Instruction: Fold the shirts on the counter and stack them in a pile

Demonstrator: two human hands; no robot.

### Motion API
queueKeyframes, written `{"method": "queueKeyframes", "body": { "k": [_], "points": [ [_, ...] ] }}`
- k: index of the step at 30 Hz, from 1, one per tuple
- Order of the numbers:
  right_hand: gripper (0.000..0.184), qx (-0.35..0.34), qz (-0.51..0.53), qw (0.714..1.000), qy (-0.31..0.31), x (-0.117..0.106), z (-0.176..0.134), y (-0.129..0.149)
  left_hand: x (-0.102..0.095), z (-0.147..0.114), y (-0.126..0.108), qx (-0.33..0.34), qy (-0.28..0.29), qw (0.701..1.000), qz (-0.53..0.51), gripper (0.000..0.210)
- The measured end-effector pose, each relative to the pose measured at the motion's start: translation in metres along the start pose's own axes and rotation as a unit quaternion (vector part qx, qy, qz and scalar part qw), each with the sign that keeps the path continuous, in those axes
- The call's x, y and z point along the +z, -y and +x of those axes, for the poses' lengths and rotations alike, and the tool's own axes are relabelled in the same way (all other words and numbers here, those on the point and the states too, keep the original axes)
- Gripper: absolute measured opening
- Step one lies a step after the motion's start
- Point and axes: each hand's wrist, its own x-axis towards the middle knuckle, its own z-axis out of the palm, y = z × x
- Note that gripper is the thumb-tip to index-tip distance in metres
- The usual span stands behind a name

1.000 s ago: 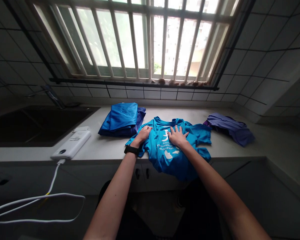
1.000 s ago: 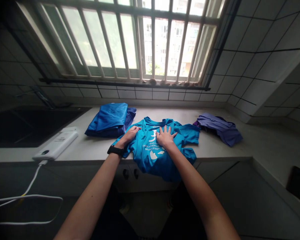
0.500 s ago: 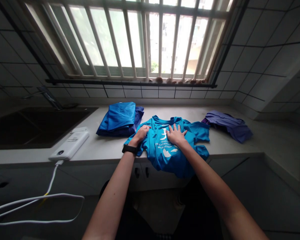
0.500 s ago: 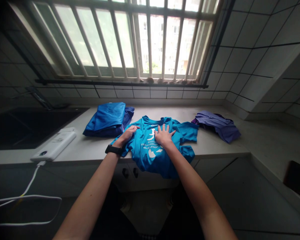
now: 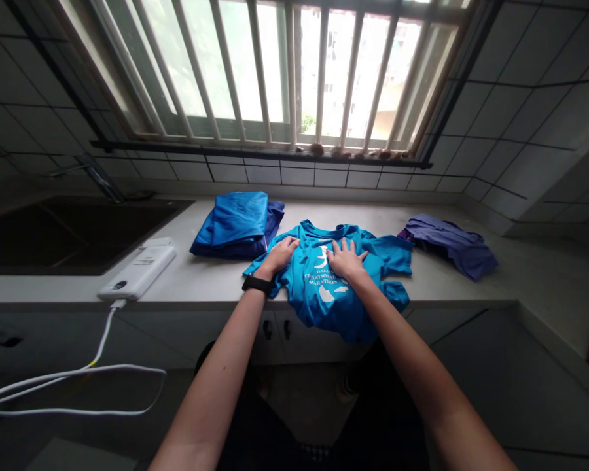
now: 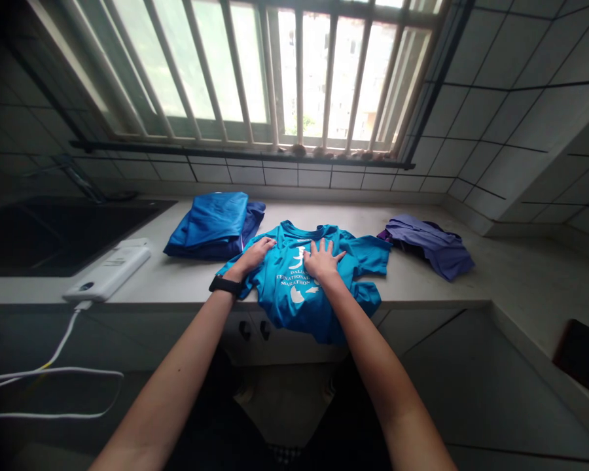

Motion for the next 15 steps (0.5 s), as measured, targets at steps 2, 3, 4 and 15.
{"method": "queueKeyframes", "body": {
  "k": [2,3,4,15],
  "points": [
    [0.068,0.000,0.000,1.000,0.001,0.000,0.000,0.000,0.001,-0.001,0.001,0.013,0.010,1.000,0.023,0.032],
    [0.068,0.001,0.001,1.000,0.000,0.000,0.001,0.000,0.001,-0.001,0.002,0.019,0.016,0.999,0.036,0.033],
    [0.067,0.002,0.002,1.000,-0.002,0.001,0.001,0.000,0.003,0.000,0.003,0.025,0.024,0.998,0.053,0.033],
    [0.059,-0.027,-0.006,0.999,-0.020,-0.034,-0.019,-0.010,-0.021,-0.014,-0.020,0.018,0.126,0.979,0.162,0.041]
  ]
}}
